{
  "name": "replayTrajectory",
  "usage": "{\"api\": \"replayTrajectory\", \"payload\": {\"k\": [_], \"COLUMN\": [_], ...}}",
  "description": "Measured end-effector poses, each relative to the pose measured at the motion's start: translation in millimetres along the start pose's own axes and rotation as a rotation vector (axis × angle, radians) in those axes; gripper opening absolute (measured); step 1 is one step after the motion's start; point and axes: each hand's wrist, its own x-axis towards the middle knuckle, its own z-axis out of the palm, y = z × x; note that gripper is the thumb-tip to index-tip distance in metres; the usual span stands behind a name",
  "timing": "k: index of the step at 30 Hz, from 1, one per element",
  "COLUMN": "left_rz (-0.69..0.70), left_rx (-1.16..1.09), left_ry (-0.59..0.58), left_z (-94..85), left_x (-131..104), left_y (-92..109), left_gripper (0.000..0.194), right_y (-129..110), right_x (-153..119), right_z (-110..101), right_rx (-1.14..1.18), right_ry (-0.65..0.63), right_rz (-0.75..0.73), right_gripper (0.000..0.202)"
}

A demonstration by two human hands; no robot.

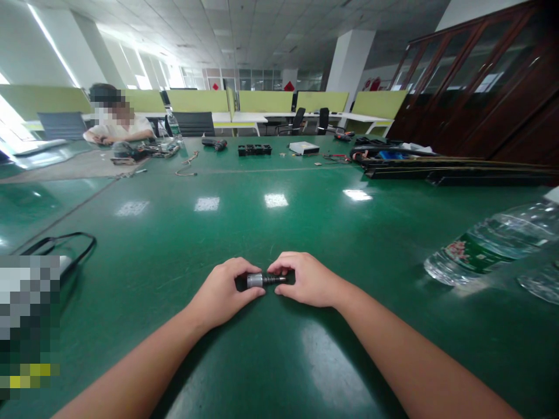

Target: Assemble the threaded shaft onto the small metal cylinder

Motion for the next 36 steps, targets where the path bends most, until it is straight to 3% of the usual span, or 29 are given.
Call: {"api": "replayTrajectory", "payload": {"k": [36], "left_rz": [-0.005], "left_rx": [0.021], "left_ry": [-0.012], "left_z": [-2.9], "left_x": [1], "left_y": [5], "left_gripper": [0.02], "right_y": [-6], "right_x": [4], "right_z": [9], "right_rx": [-0.117], "right_ry": [0.041], "right_rz": [-0.063], "right_gripper": [0.014]}}
